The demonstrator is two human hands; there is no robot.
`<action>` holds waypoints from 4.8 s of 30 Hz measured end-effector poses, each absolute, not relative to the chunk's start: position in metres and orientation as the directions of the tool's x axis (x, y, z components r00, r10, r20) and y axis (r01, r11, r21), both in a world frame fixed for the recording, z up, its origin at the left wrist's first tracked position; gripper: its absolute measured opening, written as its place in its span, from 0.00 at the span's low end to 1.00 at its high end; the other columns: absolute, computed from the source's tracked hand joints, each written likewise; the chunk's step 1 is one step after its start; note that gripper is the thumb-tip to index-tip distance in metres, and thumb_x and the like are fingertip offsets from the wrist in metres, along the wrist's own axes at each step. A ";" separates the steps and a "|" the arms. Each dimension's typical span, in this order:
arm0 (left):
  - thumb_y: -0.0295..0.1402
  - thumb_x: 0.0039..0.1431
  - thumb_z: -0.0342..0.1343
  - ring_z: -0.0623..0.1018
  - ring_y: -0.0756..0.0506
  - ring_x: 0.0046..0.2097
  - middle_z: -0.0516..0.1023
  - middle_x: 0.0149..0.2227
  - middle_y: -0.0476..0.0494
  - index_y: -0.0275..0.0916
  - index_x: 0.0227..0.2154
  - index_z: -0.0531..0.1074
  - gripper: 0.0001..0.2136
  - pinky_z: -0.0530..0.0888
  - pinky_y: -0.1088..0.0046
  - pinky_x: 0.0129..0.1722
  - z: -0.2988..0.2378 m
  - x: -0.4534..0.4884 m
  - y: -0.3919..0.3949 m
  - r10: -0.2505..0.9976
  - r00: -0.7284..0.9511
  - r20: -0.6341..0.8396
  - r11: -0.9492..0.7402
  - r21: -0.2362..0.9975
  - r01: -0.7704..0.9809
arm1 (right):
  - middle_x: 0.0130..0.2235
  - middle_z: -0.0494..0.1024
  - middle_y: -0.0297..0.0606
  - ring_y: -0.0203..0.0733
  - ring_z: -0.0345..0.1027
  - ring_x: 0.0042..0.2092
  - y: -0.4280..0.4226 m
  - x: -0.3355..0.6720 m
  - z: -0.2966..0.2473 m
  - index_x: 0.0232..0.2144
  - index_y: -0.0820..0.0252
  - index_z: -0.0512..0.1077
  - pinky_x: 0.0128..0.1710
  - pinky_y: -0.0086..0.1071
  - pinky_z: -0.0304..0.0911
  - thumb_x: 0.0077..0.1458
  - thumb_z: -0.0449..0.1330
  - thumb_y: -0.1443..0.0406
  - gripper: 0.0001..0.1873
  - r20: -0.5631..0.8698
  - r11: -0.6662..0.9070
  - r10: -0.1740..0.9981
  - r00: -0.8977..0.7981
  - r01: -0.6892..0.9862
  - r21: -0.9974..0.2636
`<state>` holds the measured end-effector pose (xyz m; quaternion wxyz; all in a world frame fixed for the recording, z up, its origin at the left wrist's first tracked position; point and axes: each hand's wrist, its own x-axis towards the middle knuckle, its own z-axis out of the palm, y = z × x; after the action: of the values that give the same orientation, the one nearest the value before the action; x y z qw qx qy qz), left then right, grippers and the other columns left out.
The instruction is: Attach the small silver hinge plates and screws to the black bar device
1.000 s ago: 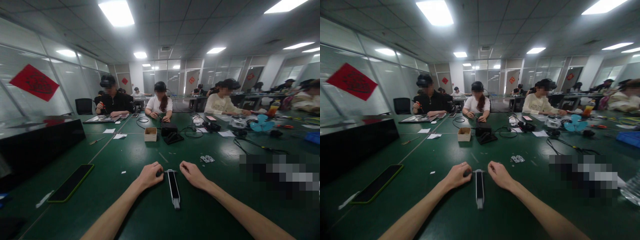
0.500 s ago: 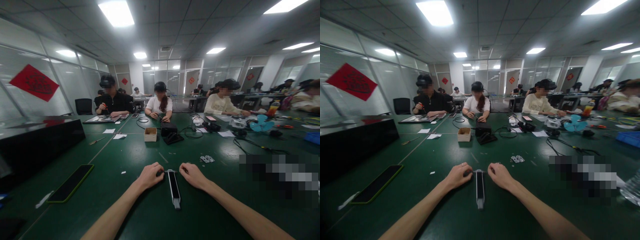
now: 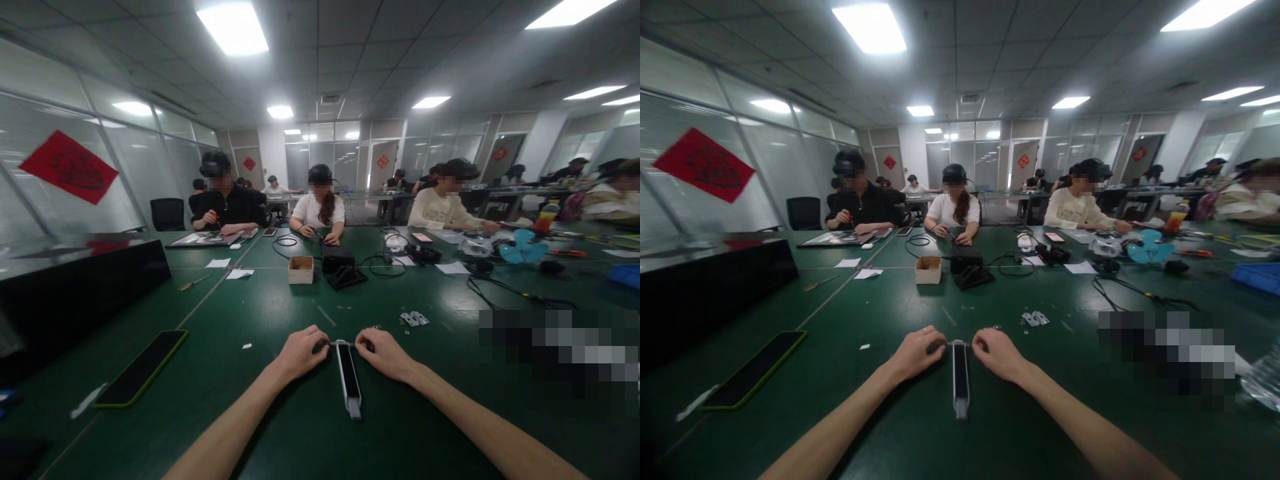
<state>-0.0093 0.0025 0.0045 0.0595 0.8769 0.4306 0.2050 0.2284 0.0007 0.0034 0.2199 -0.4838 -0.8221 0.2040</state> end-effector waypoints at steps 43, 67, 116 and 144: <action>0.36 0.65 0.44 0.73 0.48 0.36 0.74 0.35 0.46 0.38 0.36 0.73 0.13 0.67 0.74 0.36 -0.001 -0.007 0.007 0.783 0.578 0.231 -0.622 0.291 0.727 | 0.33 0.73 0.36 0.36 0.65 0.32 0.001 0.228 0.004 0.33 0.61 0.71 0.32 0.30 0.61 0.58 0.52 0.62 0.10 0.148 0.430 0.892 -0.427 0.701 -0.569; 0.37 0.65 0.45 0.73 0.48 0.37 0.73 0.37 0.46 0.40 0.40 0.71 0.11 0.69 0.75 0.38 0.000 -0.003 0.003 0.778 0.579 0.243 -0.628 0.300 0.718 | 0.36 0.73 0.39 0.41 0.65 0.38 0.009 0.241 0.010 0.36 0.61 0.71 0.40 0.34 0.61 0.60 0.50 0.64 0.11 0.293 0.577 0.816 -0.498 0.722 -0.382; 0.33 0.61 0.53 0.73 0.48 0.37 0.75 0.36 0.46 0.39 0.38 0.70 0.06 0.65 0.72 0.36 0.003 0.011 -0.011 0.519 0.579 0.629 -0.804 0.128 0.581 | 0.31 0.67 0.35 0.37 0.61 0.33 -0.018 0.216 0.018 0.31 0.60 0.66 0.33 0.31 0.59 0.59 0.51 0.64 0.07 0.393 0.622 0.776 -0.494 0.494 -0.607; 0.29 0.57 0.53 0.74 0.48 0.37 0.76 0.37 0.47 0.40 0.37 0.72 0.06 0.67 0.72 0.38 0.007 -0.011 0.003 0.687 0.554 0.471 -0.702 0.231 0.674 | 0.37 0.71 0.39 0.41 0.64 0.38 -0.005 0.231 0.015 0.36 0.59 0.69 0.39 0.35 0.64 0.58 0.52 0.64 0.07 0.354 0.605 0.796 -0.492 0.621 -0.498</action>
<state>-0.0114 0.0032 0.0067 0.0119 0.8813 0.3860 0.2724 0.2314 -0.0053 0.0150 0.2836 -0.4167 -0.8498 0.1541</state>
